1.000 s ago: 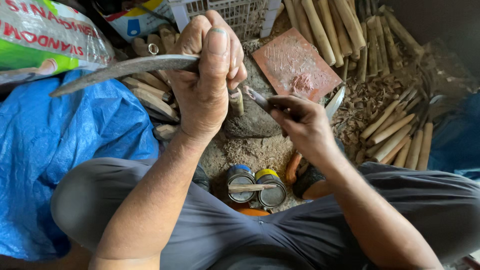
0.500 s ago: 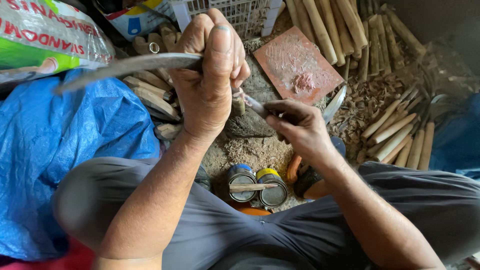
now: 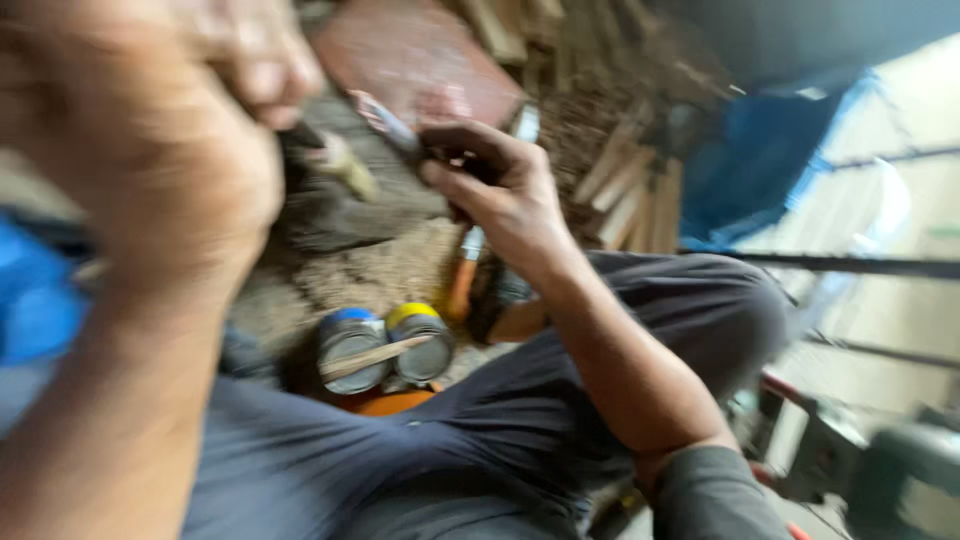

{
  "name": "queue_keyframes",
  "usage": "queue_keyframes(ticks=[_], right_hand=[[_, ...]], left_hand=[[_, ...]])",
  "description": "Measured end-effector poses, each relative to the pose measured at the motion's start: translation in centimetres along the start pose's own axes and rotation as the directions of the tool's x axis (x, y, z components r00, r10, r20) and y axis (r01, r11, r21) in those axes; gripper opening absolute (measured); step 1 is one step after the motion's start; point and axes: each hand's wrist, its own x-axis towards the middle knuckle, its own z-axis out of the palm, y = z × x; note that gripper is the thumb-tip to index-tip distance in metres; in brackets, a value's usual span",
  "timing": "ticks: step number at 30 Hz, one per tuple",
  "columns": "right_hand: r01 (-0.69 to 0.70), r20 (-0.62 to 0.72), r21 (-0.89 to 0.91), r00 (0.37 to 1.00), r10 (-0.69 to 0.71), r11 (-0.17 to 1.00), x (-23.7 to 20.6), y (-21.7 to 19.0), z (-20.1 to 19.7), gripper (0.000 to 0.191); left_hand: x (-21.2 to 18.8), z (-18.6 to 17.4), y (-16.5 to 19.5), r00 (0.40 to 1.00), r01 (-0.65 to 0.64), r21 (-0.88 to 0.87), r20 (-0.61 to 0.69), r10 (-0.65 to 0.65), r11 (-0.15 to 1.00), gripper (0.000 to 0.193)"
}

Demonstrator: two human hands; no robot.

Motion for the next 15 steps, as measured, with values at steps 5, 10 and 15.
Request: queue_keyframes(ticks=[5, 10, 15], right_hand=[[-0.014, -0.089, -0.041, 0.996, 0.011, 0.999, -0.5, 1.8, -2.0, 0.028], [-0.073, -0.172, 0.019, 0.982, 0.075, 0.997, -0.7, 2.5, -2.5, 0.026], [-0.003, -0.15, -0.077, 0.989, -0.008, 0.997, -1.3, 3.2, -3.3, 0.024]], left_hand=[[-0.1, 1.0, -2.5, 0.996, -0.056, -0.018, 0.073, 0.057, 0.998, 0.042], [0.6, 2.3, -4.3, 0.991, -0.076, -0.013, 0.109, 0.077, 0.997, 0.042], [1.1, 3.1, -5.8, 0.988, -0.076, 0.076, 0.143, 0.065, 0.994, 0.041]])
